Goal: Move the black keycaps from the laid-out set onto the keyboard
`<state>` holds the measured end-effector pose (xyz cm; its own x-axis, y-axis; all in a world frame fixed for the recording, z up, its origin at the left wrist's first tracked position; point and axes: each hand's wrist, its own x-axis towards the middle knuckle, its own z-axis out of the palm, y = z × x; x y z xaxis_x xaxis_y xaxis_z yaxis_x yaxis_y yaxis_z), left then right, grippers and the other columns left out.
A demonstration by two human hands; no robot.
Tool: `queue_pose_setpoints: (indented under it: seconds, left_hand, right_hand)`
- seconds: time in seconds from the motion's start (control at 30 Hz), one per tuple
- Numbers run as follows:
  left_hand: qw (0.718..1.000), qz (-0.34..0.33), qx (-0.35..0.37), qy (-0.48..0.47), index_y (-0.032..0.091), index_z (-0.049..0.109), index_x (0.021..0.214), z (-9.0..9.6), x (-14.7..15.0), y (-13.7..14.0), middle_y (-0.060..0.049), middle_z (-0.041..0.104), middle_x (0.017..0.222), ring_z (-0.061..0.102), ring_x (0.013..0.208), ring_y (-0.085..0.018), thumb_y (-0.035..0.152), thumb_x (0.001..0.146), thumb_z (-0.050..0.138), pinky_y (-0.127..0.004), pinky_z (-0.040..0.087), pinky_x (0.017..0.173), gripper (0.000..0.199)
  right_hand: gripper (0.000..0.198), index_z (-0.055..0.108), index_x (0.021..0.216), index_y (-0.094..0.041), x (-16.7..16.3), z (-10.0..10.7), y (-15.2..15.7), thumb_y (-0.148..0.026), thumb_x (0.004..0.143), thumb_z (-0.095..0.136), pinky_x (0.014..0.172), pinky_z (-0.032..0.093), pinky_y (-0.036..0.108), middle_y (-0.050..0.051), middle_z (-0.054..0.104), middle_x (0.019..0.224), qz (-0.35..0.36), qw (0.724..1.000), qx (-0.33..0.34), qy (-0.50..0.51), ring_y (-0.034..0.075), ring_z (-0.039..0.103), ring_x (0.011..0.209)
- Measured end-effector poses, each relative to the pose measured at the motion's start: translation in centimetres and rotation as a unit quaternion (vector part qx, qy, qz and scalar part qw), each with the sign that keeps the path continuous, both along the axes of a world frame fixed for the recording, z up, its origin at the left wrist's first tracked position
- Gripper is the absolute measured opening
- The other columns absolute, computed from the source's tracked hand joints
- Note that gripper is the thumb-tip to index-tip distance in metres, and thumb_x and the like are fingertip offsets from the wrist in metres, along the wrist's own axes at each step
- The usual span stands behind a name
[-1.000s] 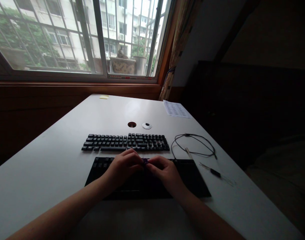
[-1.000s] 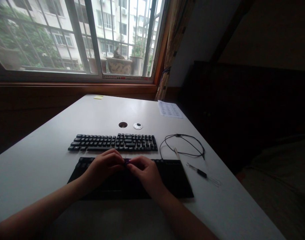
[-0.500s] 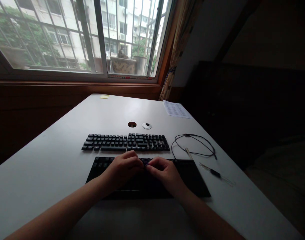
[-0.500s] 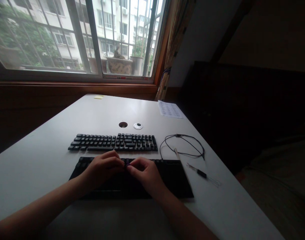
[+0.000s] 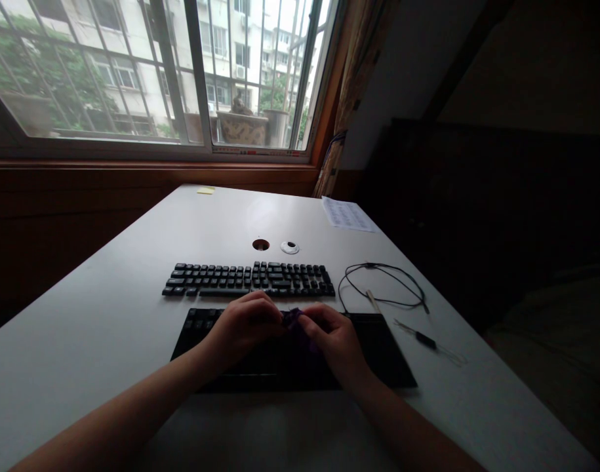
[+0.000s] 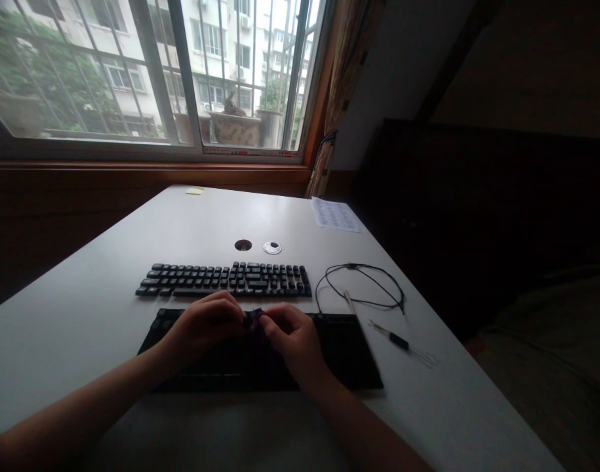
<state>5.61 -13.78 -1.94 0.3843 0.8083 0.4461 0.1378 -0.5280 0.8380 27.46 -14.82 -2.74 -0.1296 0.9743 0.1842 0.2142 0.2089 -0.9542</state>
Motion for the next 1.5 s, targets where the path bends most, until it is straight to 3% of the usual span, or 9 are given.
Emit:
queue_pose_setpoints:
  seconds: [0.17,0.5,0.63,0.77,0.93,1.13,1.33,1.5]
  left_hand:
    - [1.0,-0.006,-0.013,-0.012,0.015,0.069,0.086,0.2,-0.2,0.0,-0.006,0.064,0.089,0.063,0.081,-0.016,0.022,0.087,0.073,-0.027,0.054,0.072,0.008]
    - [0.989,0.037,0.129,0.055,0.015,0.069,0.081,-0.9,0.3,0.3,-0.003,0.064,0.084,0.063,0.074,-0.013,0.012,0.087,0.071,-0.023,0.052,0.067,0.007]
    - [0.986,0.034,0.149,0.068,0.015,0.07,0.083,-1.0,0.3,0.2,-0.004,0.065,0.085,0.064,0.075,-0.014,0.011,0.086,0.071,-0.022,0.052,0.067,0.006]
    - [0.989,0.03,0.129,0.066,0.015,0.071,0.082,-1.0,0.3,0.2,-0.004,0.066,0.084,0.064,0.074,-0.014,0.013,0.086,0.072,-0.022,0.052,0.066,0.005]
    - [0.998,0.008,0.052,0.029,0.015,0.072,0.082,-0.7,0.4,0.2,-0.005,0.067,0.085,0.065,0.075,-0.015,0.019,0.084,0.075,-0.024,0.054,0.068,0.006]
    - [0.999,-0.012,-0.024,-0.03,0.015,0.071,0.085,0.0,0.1,0.0,-0.006,0.066,0.087,0.065,0.079,-0.017,0.024,0.084,0.076,-0.027,0.055,0.071,0.01]
    - [1.0,0.001,-0.017,-0.026,0.015,0.071,0.085,-0.1,0.0,-0.1,-0.005,0.065,0.087,0.064,0.079,-0.017,0.021,0.084,0.076,-0.027,0.054,0.071,0.008]
    - [0.999,0.033,0.033,0.005,0.016,0.071,0.084,-0.8,0.3,0.1,-0.004,0.065,0.085,0.064,0.075,-0.015,0.016,0.084,0.076,-0.024,0.053,0.067,0.005]
  right_hand:
    - [0.019,0.074,0.087,-0.023,0.1,0.1,0.1,-0.041,0.086,0.071,0.075,0.052,0.029,0.001,0.072,0.083,0.018,1.0,0.011,-0.007,0.018,0.067,0.08]
    - [0.018,0.073,0.083,-0.021,-0.3,-0.2,0.0,-0.039,0.082,0.074,0.069,0.05,0.029,0.002,0.072,0.078,0.034,0.999,-0.013,-0.021,0.018,0.066,0.074]
    - [0.018,0.072,0.081,-0.02,-0.2,-0.2,0.2,-0.038,0.081,0.073,0.065,0.048,0.027,0.001,0.071,0.075,0.041,0.999,-0.032,-0.014,0.016,0.064,0.07]
    - [0.017,0.071,0.079,-0.019,-0.2,-0.3,0.2,-0.036,0.08,0.072,0.064,0.048,0.026,0.0,0.069,0.073,0.044,0.998,-0.045,-0.009,0.015,0.063,0.067]
    - [0.016,0.069,0.076,-0.019,-0.2,-0.2,0.2,-0.034,0.079,0.072,0.059,0.046,0.025,-0.001,0.067,0.068,0.026,0.999,-0.04,-0.005,0.013,0.059,0.061]
    - [0.018,0.073,0.083,-0.021,0.2,0.3,0.1,-0.039,0.083,0.072,0.066,0.05,0.026,0.001,0.071,0.077,0.007,1.0,-0.002,0.023,0.016,0.065,0.071]
    - [0.017,0.076,0.084,-0.023,0.3,0.2,0.0,-0.039,0.087,0.072,0.073,0.051,0.028,0.001,0.073,0.08,0.03,0.999,0.022,0.008,0.017,0.067,0.077]
    - [0.014,0.077,0.084,-0.024,0.1,-0.4,0.1,-0.037,0.083,0.076,0.073,0.051,0.028,0.0,0.074,0.081,0.032,0.999,0.013,0.002,0.017,0.068,0.078]
